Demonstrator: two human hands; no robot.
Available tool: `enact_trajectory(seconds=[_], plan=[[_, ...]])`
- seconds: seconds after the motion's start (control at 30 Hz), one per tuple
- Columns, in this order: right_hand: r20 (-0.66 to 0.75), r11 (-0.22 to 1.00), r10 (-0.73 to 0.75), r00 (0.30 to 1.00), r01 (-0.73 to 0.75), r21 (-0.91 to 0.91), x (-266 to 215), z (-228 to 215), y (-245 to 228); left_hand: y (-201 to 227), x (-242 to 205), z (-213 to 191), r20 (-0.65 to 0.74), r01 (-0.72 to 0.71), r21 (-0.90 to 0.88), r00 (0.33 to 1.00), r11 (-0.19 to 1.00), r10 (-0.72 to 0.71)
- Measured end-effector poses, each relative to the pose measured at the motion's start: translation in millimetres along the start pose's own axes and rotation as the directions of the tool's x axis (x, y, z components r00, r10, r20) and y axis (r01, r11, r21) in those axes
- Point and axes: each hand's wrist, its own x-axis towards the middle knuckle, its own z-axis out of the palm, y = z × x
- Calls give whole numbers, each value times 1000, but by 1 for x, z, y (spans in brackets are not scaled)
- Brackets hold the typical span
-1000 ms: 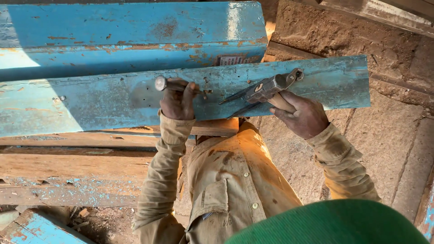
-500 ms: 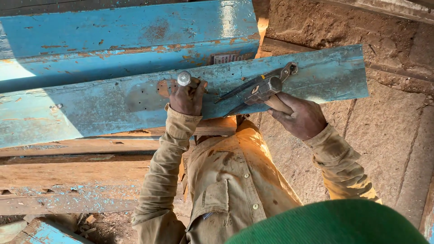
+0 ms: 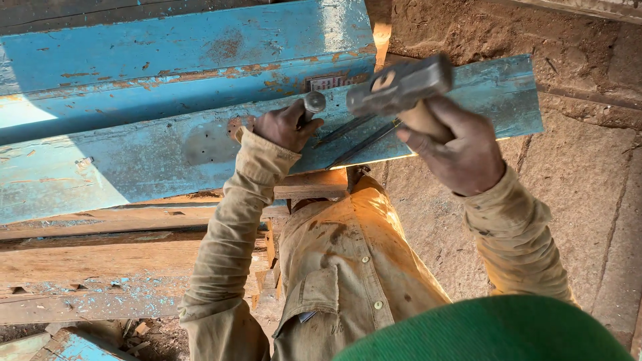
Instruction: Using pliers, a hammer, and a nail to remove metal hardware and fasteners from blue-painted wooden beams in a workshop.
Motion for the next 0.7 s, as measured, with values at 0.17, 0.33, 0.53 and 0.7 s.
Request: enact_trajectory(seconds=[0.17, 0.33, 0.53, 0.7], plan=[[-170, 991, -55, 984, 75, 108, 11, 16, -8, 9, 11, -6, 204, -126, 63, 973, 990, 111], [-92, 961, -150, 984, 123, -247, 7, 9, -22, -7, 20, 2, 307, -198, -7, 933, 980, 191], [-245, 985, -157, 957, 168, 24, -6, -8, -15, 1, 28, -14, 461, -110, 62, 885, 992, 69], [-418, 977, -60, 906, 140, 163, -11, 38, 16, -2, 29, -13, 477, -193, 78, 869, 978, 134]])
